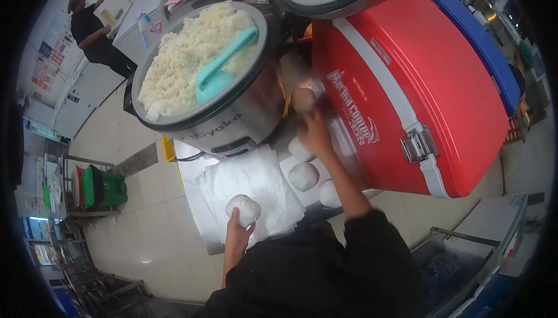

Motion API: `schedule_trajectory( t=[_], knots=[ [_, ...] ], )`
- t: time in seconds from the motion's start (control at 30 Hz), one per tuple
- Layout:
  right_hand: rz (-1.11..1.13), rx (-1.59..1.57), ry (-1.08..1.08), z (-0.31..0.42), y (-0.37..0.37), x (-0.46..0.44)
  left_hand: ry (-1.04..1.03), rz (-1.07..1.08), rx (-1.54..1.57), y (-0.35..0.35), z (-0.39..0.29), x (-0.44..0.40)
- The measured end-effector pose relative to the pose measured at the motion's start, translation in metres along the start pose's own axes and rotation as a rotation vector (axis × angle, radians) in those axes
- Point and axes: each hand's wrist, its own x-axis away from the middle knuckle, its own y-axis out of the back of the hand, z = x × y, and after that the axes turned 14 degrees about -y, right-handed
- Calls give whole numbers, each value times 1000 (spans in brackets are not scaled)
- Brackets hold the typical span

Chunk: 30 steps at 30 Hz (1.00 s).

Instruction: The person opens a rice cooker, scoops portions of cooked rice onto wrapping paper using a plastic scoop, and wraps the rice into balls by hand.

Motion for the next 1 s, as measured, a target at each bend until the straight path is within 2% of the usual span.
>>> schedule_trajectory(
  t=[0.03,0.07,0.13,0.27,0.33,0.37,0.43,0.53,0.6,0.63,0.7,0.77,0.8,0.9,0.93,0.97,1.0],
  knots=[
    [166,112,28,-7,3,20,14,-13,-4,-2,0,-1],
    [168,113,19,-3,5,39,33,-30,-8,-3,1,0],
    [115,307,105,11,9,73,52,4,-80,-7,2,-2],
    [118,199,-16,10,7,53,42,163,-228,-37,-5,-22],
    [-87,306,-124,5,4,28,15,188,-218,-62,-13,-38],
    [-89,303,-126,-1,5,11,-9,214,-204,-76,-17,-47],
    [-257,336,-19,-20,7,-13,24,208,-209,-109,-23,-68],
    [-254,277,71,-26,13,-9,48,322,-209,-152,-12,-113],
    [-210,189,32,-4,31,22,38,386,-213,-181,0,-137],
    [-160,97,-3,5,39,44,48,343,-216,-193,10,-150],
    [-203,80,15,-2,45,84,73,300,-212,-211,24,-169],
    [-237,23,-92,-8,48,124,56,215,-201,-224,34,-184],
    [-235,29,-99,-10,49,143,42,284,-86,-222,49,-204],
    [-249,81,-200,-13,45,188,-40,243,-105,-232,53,-212],
    [-238,112,-239,-12,42,197,-80,237,-467,-231,52,-223],
    [-226,144,-273,-11,39,204,-78,240,-466,-229,61,-224],
    [-196,154,-280,-11,36,209,-192,167,-788,-235,45,-194]
  ],
)
